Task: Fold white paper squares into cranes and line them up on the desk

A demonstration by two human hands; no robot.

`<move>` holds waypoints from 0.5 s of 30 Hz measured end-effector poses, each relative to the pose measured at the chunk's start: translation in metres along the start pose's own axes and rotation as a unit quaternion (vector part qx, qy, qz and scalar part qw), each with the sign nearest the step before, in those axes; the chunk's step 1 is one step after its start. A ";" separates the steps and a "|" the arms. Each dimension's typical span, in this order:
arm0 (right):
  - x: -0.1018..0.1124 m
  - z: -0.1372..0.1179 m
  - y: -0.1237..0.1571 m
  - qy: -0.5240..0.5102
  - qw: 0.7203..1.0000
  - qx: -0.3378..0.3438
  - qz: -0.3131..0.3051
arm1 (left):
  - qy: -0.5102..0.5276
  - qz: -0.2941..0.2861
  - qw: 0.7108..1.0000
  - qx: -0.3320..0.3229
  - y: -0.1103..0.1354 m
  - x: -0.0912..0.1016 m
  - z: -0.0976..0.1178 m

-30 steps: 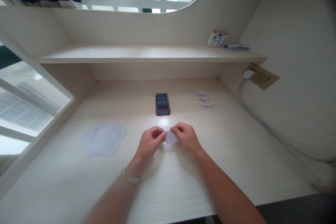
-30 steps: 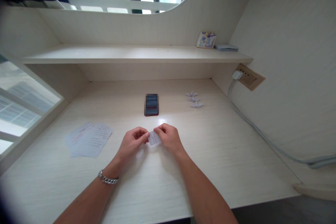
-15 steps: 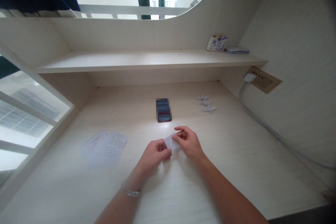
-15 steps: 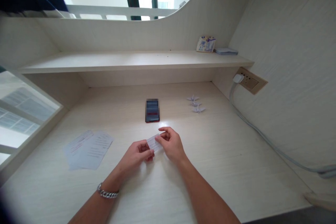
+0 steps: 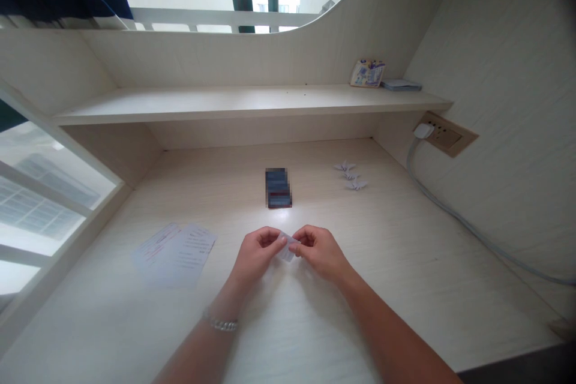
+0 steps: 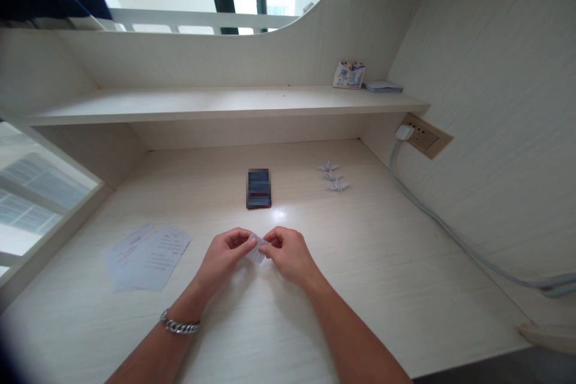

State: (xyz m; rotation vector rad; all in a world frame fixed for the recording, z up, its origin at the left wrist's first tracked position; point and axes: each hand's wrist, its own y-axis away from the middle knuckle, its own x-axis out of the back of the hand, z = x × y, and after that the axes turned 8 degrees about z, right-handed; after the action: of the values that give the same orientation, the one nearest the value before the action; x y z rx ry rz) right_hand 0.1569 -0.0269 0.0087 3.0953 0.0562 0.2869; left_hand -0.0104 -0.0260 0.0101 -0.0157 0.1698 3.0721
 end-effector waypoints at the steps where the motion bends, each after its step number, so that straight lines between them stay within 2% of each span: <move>1: 0.003 -0.002 0.000 0.017 1.000 0.008 0.004 | 0.000 0.008 1.000 -0.009 -0.002 -0.001 0.001; 3: 0.007 -0.006 -0.002 0.021 0.999 0.013 0.022 | 0.007 0.018 1.000 -0.012 -0.006 -0.003 0.004; 8: 0.010 -0.007 -0.017 -0.056 0.996 0.012 0.066 | 0.042 0.022 0.999 0.010 -0.014 -0.009 0.003; 15: 0.008 0.008 -0.026 -0.119 0.991 -0.021 0.055 | 0.063 0.046 0.997 0.026 -0.018 -0.008 -0.012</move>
State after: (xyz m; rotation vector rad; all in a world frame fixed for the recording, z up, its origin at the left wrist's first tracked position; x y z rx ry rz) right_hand 0.1653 -0.0004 0.0014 3.0689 -0.1241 -0.0801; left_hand -0.0009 -0.0099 -0.0035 -0.2061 0.2629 3.1569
